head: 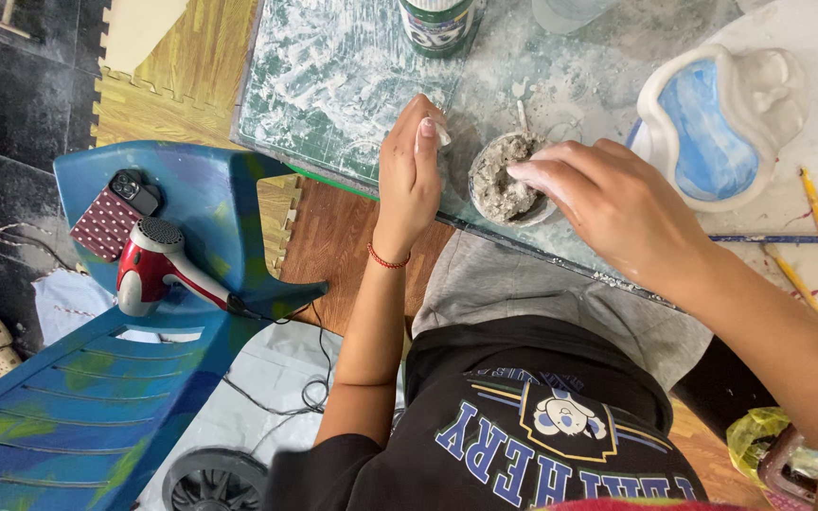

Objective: The person mixes a gray paste-like substance in a small container using their fingers. They repeatedly scoop and knead the material, occasionally wiping residue from their fingers onto the table surface.

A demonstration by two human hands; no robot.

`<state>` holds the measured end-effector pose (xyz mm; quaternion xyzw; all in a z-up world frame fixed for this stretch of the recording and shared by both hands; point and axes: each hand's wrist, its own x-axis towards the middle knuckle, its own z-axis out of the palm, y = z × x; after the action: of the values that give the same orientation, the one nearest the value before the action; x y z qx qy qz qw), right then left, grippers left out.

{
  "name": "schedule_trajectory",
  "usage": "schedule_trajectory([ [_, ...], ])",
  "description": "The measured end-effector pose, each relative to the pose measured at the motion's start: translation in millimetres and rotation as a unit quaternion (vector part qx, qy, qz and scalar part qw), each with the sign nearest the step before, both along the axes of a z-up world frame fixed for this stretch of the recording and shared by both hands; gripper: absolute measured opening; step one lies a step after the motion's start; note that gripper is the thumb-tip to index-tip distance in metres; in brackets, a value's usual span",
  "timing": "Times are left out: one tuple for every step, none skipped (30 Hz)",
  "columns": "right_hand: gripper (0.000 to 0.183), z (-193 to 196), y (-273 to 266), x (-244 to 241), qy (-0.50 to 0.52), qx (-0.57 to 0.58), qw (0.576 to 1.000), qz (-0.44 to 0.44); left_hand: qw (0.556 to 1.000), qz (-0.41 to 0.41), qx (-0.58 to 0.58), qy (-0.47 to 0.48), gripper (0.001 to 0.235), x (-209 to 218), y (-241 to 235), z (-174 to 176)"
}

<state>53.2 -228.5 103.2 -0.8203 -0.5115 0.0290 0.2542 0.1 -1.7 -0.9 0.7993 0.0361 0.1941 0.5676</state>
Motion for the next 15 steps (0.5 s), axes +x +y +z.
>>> schedule_trajectory([
  [0.038,-1.0,0.1,-0.5,0.005,0.0,1.0,-0.005,1.0,0.0,0.0,0.0,0.041,0.1,0.0,0.2],
  [0.034,-2.2,0.9,-1.6,0.01,-0.001,1.0,-0.01,1.0,0.0,0.0,0.0,0.041,0.1,0.0,0.3],
  [0.03,-3.3,1.7,-2.3,0.015,-0.001,1.0,-0.015,1.0,0.0,0.0,0.001,0.041,-0.2,0.1,0.4],
  [0.03,-4.0,2.3,-2.6,0.018,-0.001,1.0,-0.014,1.0,-0.001,0.001,-0.001,0.041,-0.2,0.3,0.5],
  [0.029,-4.5,2.7,-2.5,0.022,-0.002,1.0,-0.013,1.0,-0.002,0.002,-0.003,0.041,-0.2,0.4,0.6],
  [0.029,-4.8,2.9,-2.5,0.025,-0.002,1.0,-0.011,1.0,-0.003,0.004,-0.004,0.041,-0.3,0.6,0.7],
  [0.029,-4.8,2.6,-2.3,0.024,-0.002,1.0,-0.008,1.0,-0.004,0.002,-0.005,0.041,-0.4,0.8,0.7],
  [0.03,-4.5,2.0,-2.0,0.023,-0.002,1.0,-0.004,1.0,-0.005,0.0,-0.006,0.04,-0.3,1.0,0.7],
  [0.031,-4.5,1.4,-1.9,0.023,-0.002,1.0,-0.001,1.0,-0.007,-0.001,-0.007,0.04,-0.3,1.0,0.6],
  [0.03,-4.7,1.1,-1.9,0.027,0.001,1.0,-0.004,1.0,-0.006,-0.001,-0.006,0.04,-0.1,0.9,0.4],
  [0.029,-5.1,0.8,-2.0,0.032,0.004,0.999,-0.006,1.0,-0.005,-0.001,-0.005,0.04,0.1,0.9,0.1],
  [0.028,-5.6,0.4,-2.1,0.036,0.006,0.999,-0.008,1.0,-0.004,-0.001,-0.004,0.04,0.2,0.8,-0.2],
  [0.028,-6.4,0.0,-2.1,0.034,0.006,0.999,-0.009,1.0,-0.004,-0.001,-0.004,0.04,0.3,0.9,-0.5],
  [0.028,-7.3,-0.5,-2.0,0.032,0.006,0.999,-0.009,1.0,-0.004,0.0,-0.005,0.039,0.3,1.0,-0.7],
  [0.028,-8.5,-0.9,-2.1,0.03,0.006,0.999,-0.01,1.0,-0.003,0.0,-0.005,0.039,0.1,0.9,-1.0],
])
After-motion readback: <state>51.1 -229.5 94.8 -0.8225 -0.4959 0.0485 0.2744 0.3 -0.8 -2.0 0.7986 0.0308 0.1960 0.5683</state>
